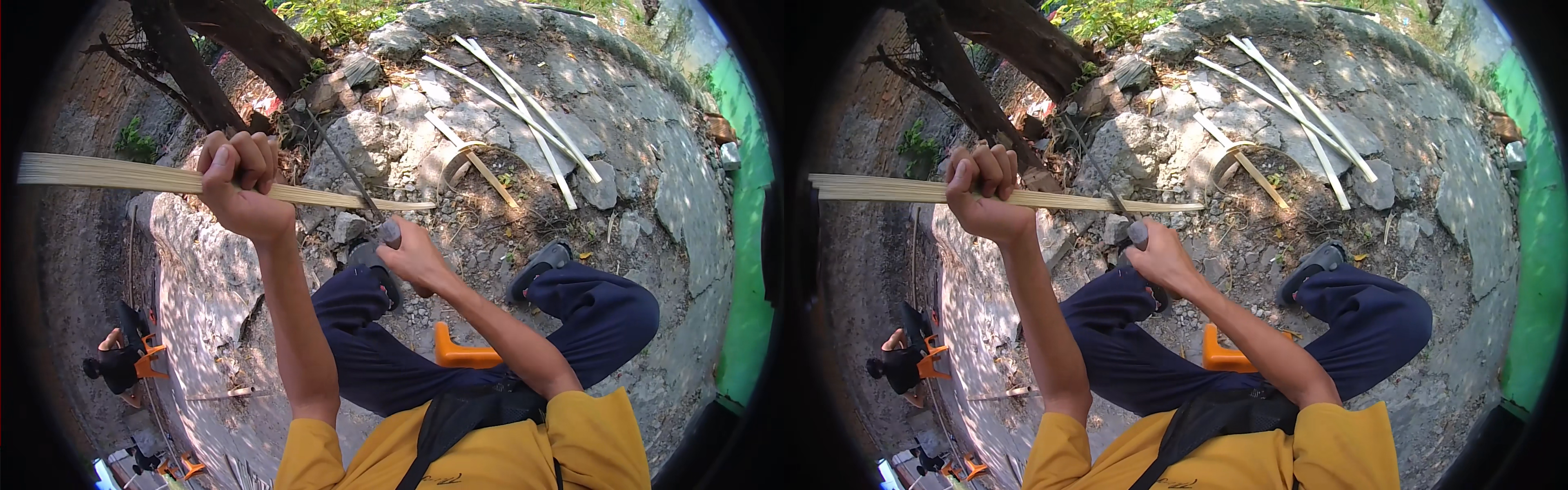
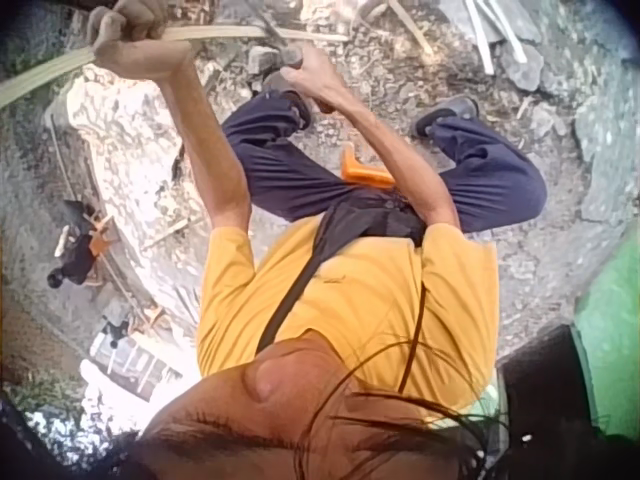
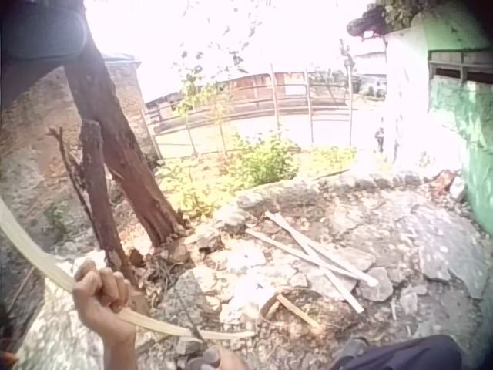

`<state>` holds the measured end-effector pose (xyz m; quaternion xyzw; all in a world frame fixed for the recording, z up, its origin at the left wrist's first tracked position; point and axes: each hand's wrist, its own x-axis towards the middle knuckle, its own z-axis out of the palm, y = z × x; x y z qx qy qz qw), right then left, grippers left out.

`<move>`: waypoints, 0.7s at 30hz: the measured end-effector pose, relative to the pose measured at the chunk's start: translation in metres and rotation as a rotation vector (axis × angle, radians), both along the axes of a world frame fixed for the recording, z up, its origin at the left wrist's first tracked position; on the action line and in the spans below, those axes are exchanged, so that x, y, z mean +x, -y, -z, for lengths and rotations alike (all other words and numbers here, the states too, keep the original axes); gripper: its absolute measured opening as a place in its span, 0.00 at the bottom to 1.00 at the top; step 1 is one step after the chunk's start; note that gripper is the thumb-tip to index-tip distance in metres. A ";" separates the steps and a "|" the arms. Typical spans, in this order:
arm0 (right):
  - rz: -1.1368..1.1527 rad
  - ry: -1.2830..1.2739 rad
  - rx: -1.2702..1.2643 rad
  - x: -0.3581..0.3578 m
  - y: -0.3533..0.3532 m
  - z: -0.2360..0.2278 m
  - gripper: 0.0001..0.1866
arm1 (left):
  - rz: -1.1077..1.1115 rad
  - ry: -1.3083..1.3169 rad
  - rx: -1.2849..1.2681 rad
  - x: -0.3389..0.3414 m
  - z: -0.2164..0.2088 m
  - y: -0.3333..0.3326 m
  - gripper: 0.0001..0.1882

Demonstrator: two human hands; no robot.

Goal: The person trims several long bamboo strips using a large blade, shaving off thin layers and checking the smoothness with their fingers.

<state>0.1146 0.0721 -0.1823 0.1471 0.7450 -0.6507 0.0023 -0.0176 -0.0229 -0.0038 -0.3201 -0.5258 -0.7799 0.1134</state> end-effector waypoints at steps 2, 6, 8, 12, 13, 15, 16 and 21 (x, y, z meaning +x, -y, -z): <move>0.027 0.061 0.032 0.004 -0.009 0.020 0.10 | -0.002 0.035 0.010 -0.001 0.000 0.004 0.17; 0.000 0.201 -0.237 0.008 -0.025 0.008 0.08 | 0.105 0.010 0.007 0.003 -0.001 -0.008 0.17; -0.008 0.123 -0.105 0.006 -0.022 -0.012 0.15 | 0.140 0.000 -0.005 0.005 -0.002 -0.011 0.17; -0.073 -0.093 -0.041 0.001 -0.015 -0.052 0.14 | 0.163 -0.009 0.011 0.006 -0.001 -0.010 0.16; -0.065 -0.090 -0.050 0.002 -0.013 -0.051 0.15 | 0.173 -0.011 0.015 0.005 0.001 -0.010 0.16; -0.046 -0.050 -0.054 0.003 -0.009 -0.030 0.15 | 0.160 -0.002 0.025 0.006 0.004 -0.005 0.16; -0.019 -0.027 -0.087 0.005 -0.013 -0.020 0.15 | 0.154 -0.006 0.003 0.008 0.000 -0.013 0.16; 0.076 -0.070 -0.100 0.005 -0.003 -0.003 0.15 | 0.148 -0.014 0.000 0.000 -0.001 -0.005 0.17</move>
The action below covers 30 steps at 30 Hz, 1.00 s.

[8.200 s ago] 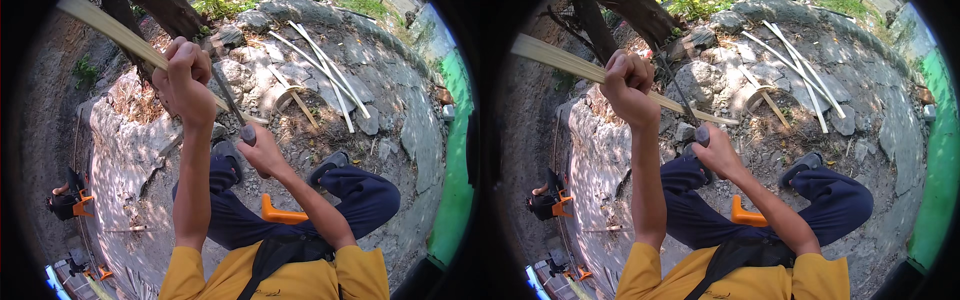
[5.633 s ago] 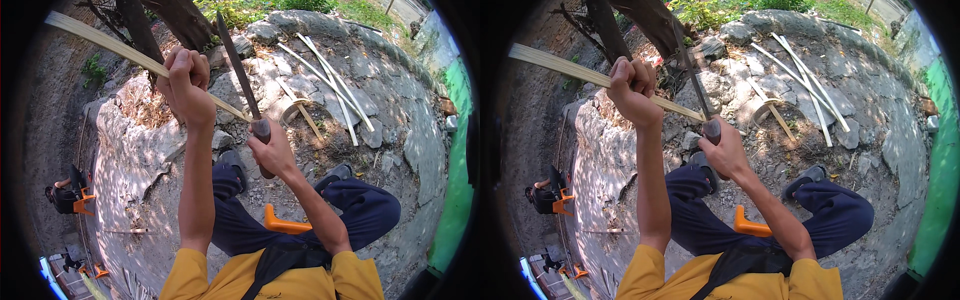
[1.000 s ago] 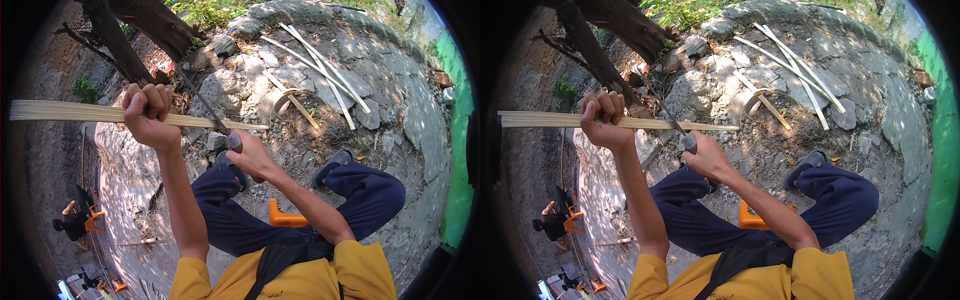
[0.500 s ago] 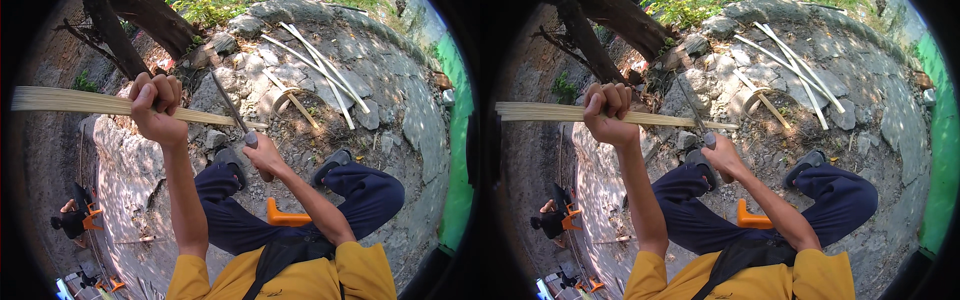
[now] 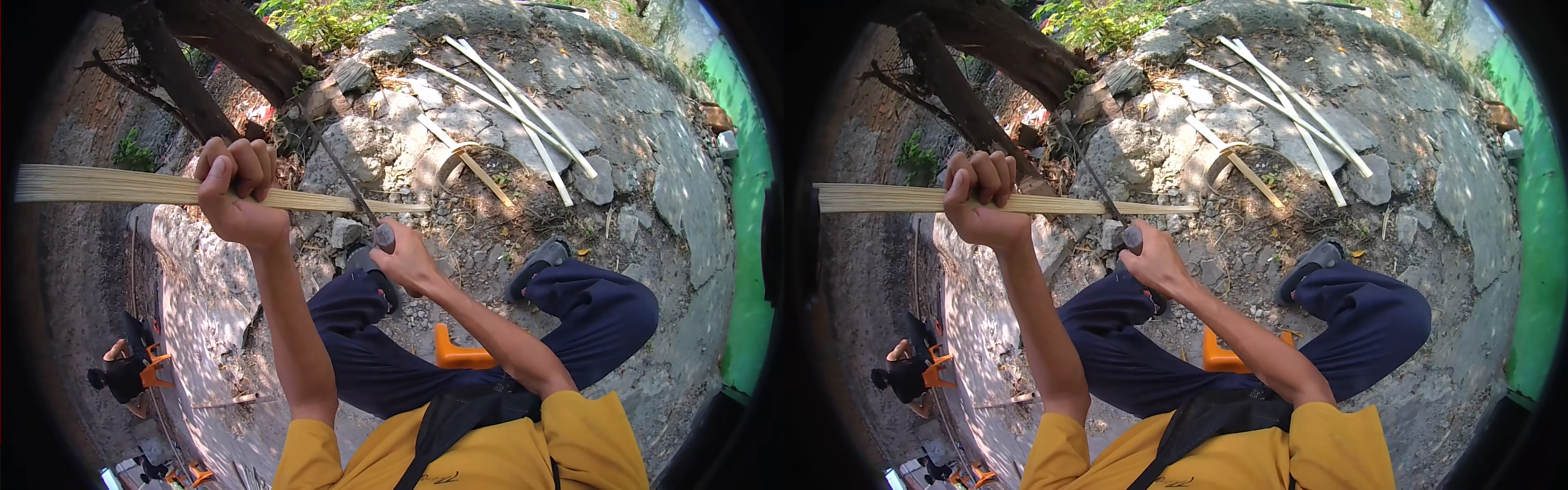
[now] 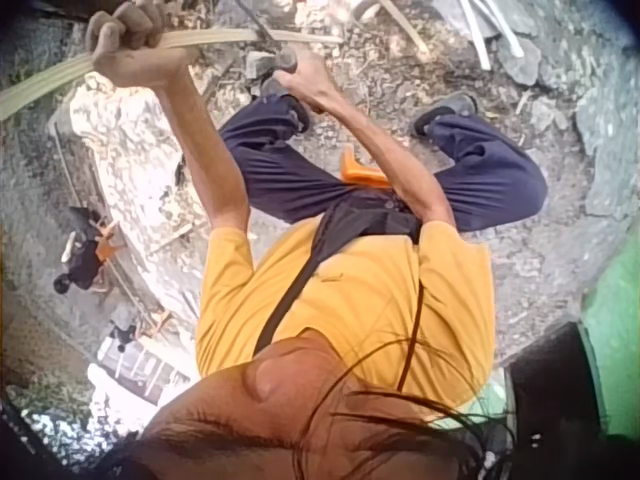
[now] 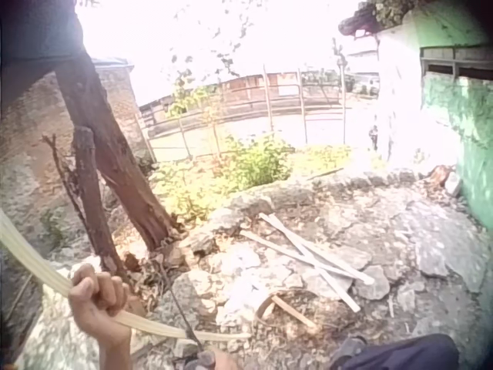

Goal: The person trims several long bamboo strips using a large blade, shaving off thin layers and checking the smoothness with their fingers.

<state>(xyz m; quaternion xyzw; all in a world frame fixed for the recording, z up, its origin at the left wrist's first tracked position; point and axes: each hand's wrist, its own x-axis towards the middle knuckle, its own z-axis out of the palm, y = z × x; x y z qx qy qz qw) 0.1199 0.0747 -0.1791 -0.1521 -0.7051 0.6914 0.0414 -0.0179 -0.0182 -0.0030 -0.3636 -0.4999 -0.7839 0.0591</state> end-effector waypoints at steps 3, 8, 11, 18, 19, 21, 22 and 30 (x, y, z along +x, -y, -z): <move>-0.011 0.011 0.023 -0.003 0.001 -0.014 0.16 | -0.018 0.046 0.039 -0.003 0.004 0.009 0.17; -0.076 -0.052 -0.012 0.001 0.004 -0.036 0.13 | -0.038 0.038 0.031 0.004 0.002 0.006 0.17; -0.061 0.015 0.014 0.000 0.005 0.007 0.15 | -0.019 0.035 0.043 0.002 0.002 0.006 0.17; -0.065 0.039 0.035 -0.006 0.005 -0.005 0.20 | -0.065 0.052 0.059 -0.006 0.007 0.015 0.17; -0.098 0.018 0.016 -0.005 0.005 -0.016 0.21 | -0.053 0.047 0.065 -0.004 0.007 0.015 0.17; -0.103 -0.016 0.016 -0.004 0.005 -0.028 0.19 | -0.062 0.038 0.062 0.000 0.002 0.009 0.16; -0.110 -0.030 0.009 -0.004 0.004 -0.025 0.19 | -0.066 0.025 0.061 0.001 0.000 0.007 0.16; -0.025 0.067 0.030 -0.010 0.011 0.021 0.20 | -0.131 0.066 0.056 -0.012 0.007 0.020 0.17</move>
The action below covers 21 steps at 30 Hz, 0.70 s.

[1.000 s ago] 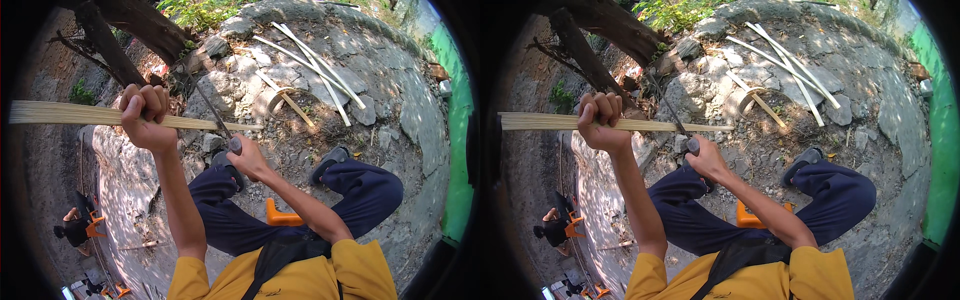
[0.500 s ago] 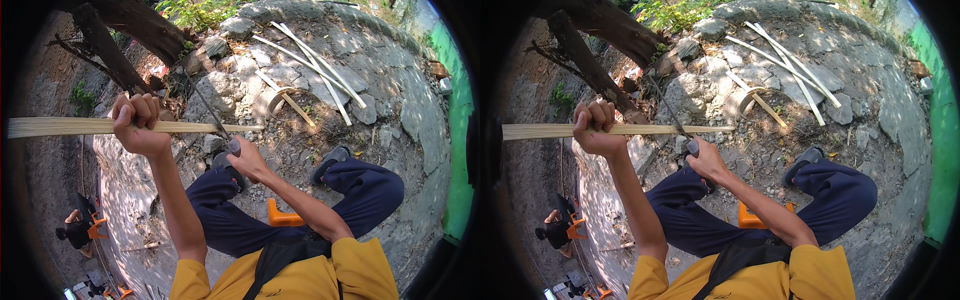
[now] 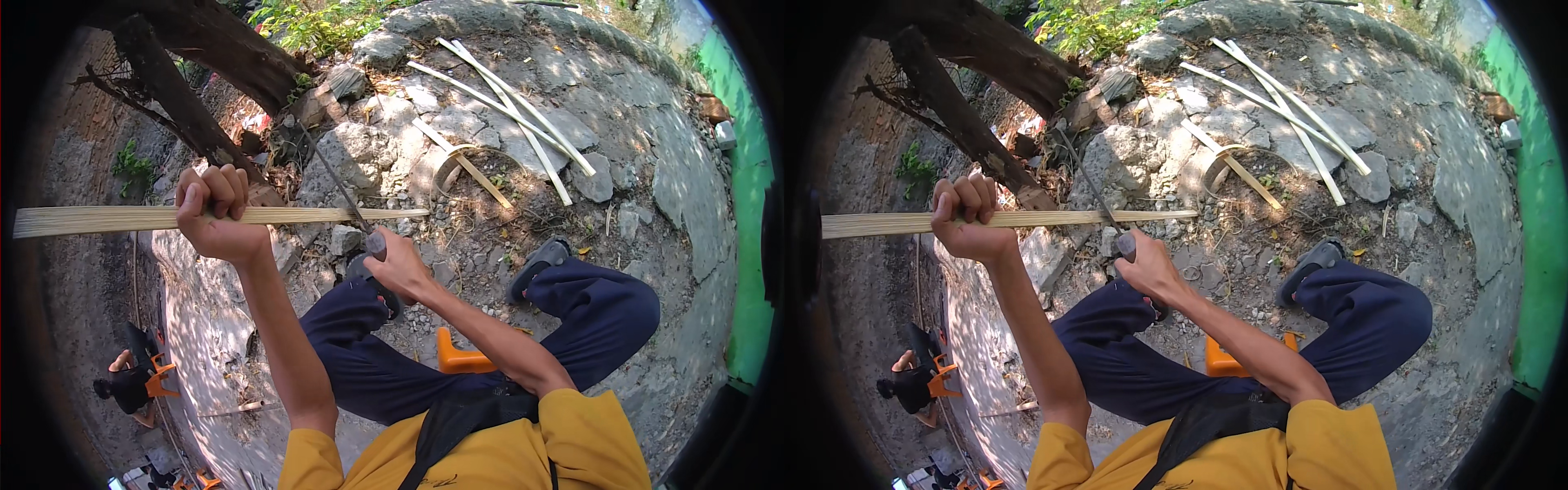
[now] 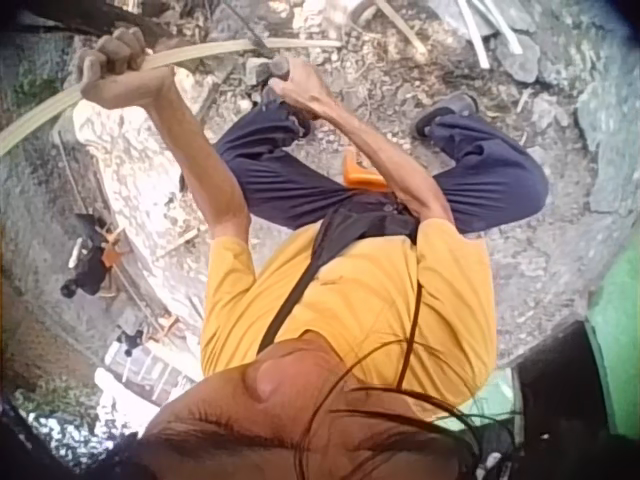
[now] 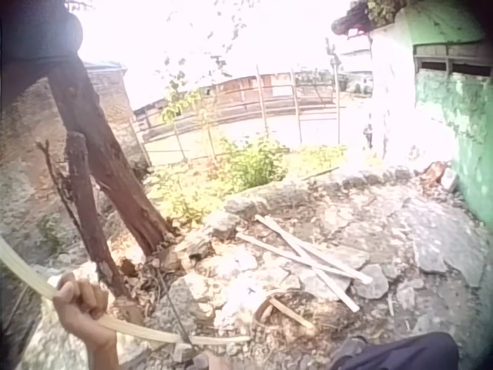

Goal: The person trims several long bamboo strips using a large blade, shaving off thin layers and checking the smoothness with their fingers.

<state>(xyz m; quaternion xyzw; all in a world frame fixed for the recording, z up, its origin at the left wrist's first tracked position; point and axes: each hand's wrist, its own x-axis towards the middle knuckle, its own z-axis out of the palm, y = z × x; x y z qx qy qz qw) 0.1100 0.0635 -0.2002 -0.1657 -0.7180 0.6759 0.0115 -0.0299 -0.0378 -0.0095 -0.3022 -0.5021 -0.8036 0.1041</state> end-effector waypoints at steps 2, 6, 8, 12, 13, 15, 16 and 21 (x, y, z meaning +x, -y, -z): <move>0.031 -0.104 -0.012 0.000 0.002 -0.027 0.18 | -0.015 -0.014 0.007 0.002 0.002 -0.002 0.17; -0.055 -0.159 -0.028 0.001 0.003 -0.049 0.14 | -0.021 -0.026 -0.003 0.007 -0.002 -0.003 0.17; -0.027 -0.078 -0.033 0.008 0.001 -0.007 0.15 | -0.027 -0.015 0.003 0.006 -0.005 -0.008 0.17; 0.014 0.005 -0.003 0.002 0.001 0.020 0.16 | -0.061 0.033 0.034 -0.005 0.002 0.004 0.16; 0.036 0.023 -0.009 0.001 0.001 0.011 0.16 | -0.063 0.035 0.032 -0.003 0.002 0.003 0.16; 0.049 0.002 -0.052 0.002 0.008 -0.012 0.17 | -0.060 0.005 0.007 0.001 -0.001 -0.003 0.17; 0.031 -0.067 -0.051 0.001 0.006 -0.024 0.16 | -0.059 0.012 0.005 0.002 -0.001 -0.004 0.17; -0.022 -0.169 -0.006 -0.002 0.008 -0.030 0.14 | -0.041 -0.010 0.021 0.004 -0.007 -0.005 0.17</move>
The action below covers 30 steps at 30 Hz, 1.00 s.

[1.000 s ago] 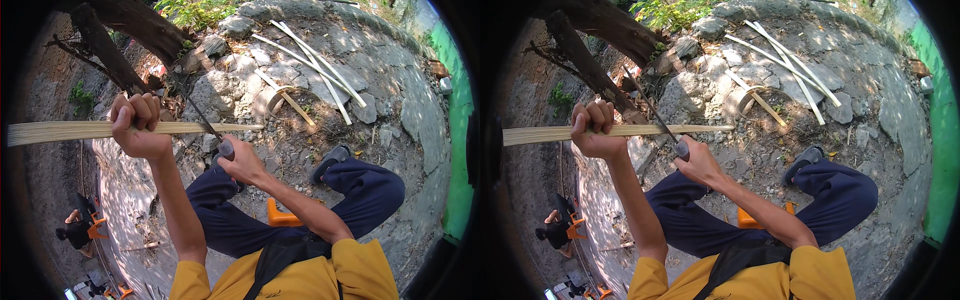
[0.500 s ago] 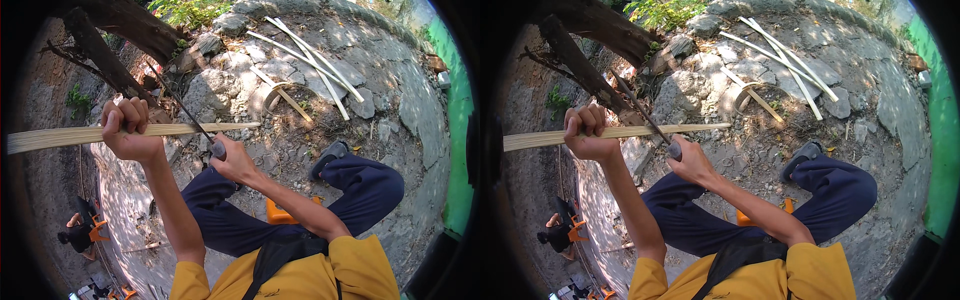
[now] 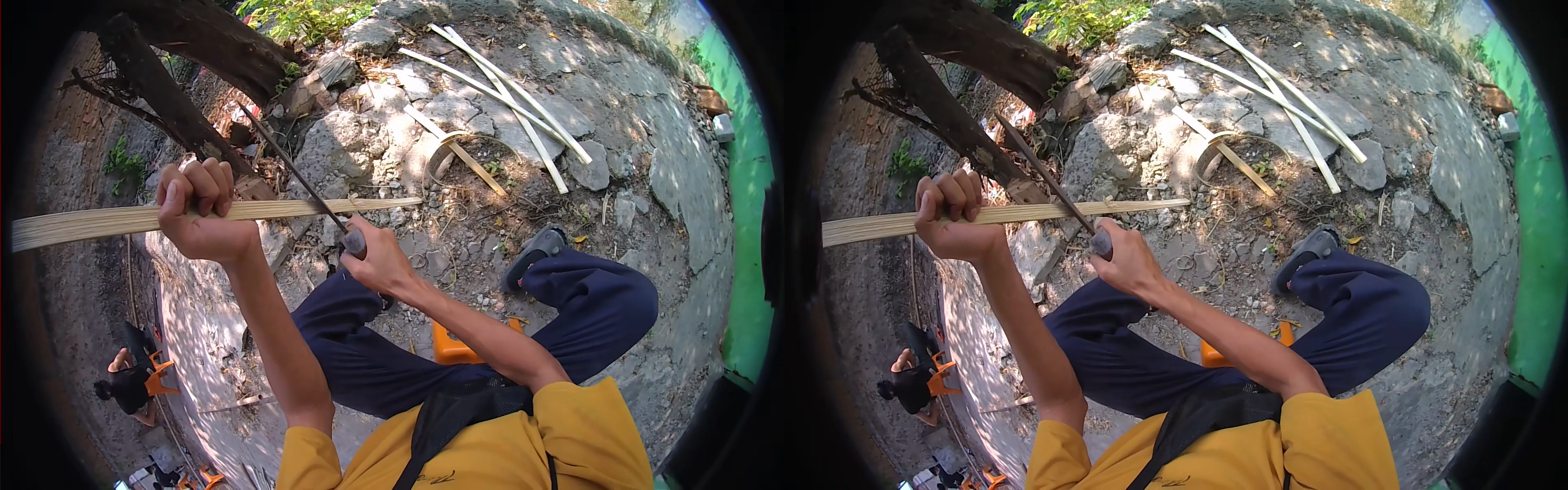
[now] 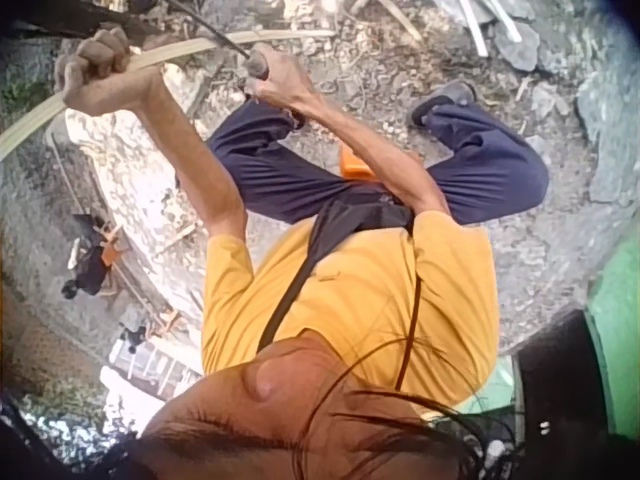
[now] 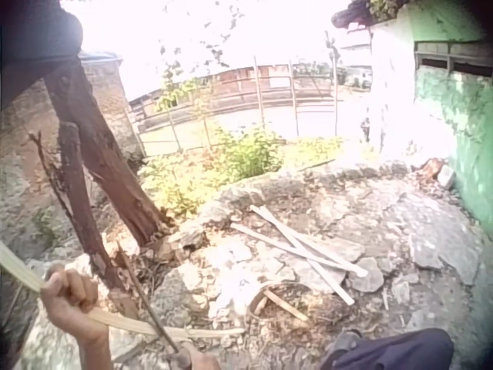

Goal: The person trims several long bamboo strips using a large blade, shaving off thin layers and checking the smoothness with their fingers.

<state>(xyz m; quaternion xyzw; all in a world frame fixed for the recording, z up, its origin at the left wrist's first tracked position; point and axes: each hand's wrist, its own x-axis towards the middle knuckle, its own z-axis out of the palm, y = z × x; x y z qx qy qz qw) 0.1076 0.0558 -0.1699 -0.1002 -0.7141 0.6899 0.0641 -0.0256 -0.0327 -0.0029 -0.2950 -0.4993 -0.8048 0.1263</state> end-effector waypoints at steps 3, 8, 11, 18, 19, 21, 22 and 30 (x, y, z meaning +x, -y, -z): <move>0.056 0.121 0.064 0.008 -0.014 0.079 0.15 | -0.033 0.027 -0.036 -0.006 0.006 -0.005 0.17; 0.100 0.233 0.030 -0.001 -0.013 0.054 0.15 | -0.019 0.003 0.001 -0.006 0.006 -0.003 0.17; 0.018 0.049 -0.082 0.000 -0.006 0.001 0.16 | -0.037 0.009 -0.016 -0.002 0.004 -0.005 0.17; 0.157 0.040 -0.007 0.004 -0.005 0.086 0.16 | -0.017 -0.004 -0.022 -0.005 0.001 -0.008 0.17; 0.160 0.035 -0.005 0.004 -0.008 0.095 0.16 | -0.010 0.008 -0.026 -0.007 0.005 -0.004 0.17; 0.116 0.239 -0.032 0.004 -0.011 0.100 0.18 | -0.012 0.027 0.007 -0.011 0.007 0.002 0.17; 0.115 0.243 -0.031 0.003 -0.011 0.095 0.18 | -0.017 0.052 0.038 -0.012 0.010 0.005 0.17; 0.011 0.026 -0.120 0.003 -0.006 0.025 0.15 | 0.037 -0.004 0.009 -0.005 0.002 -0.001 0.16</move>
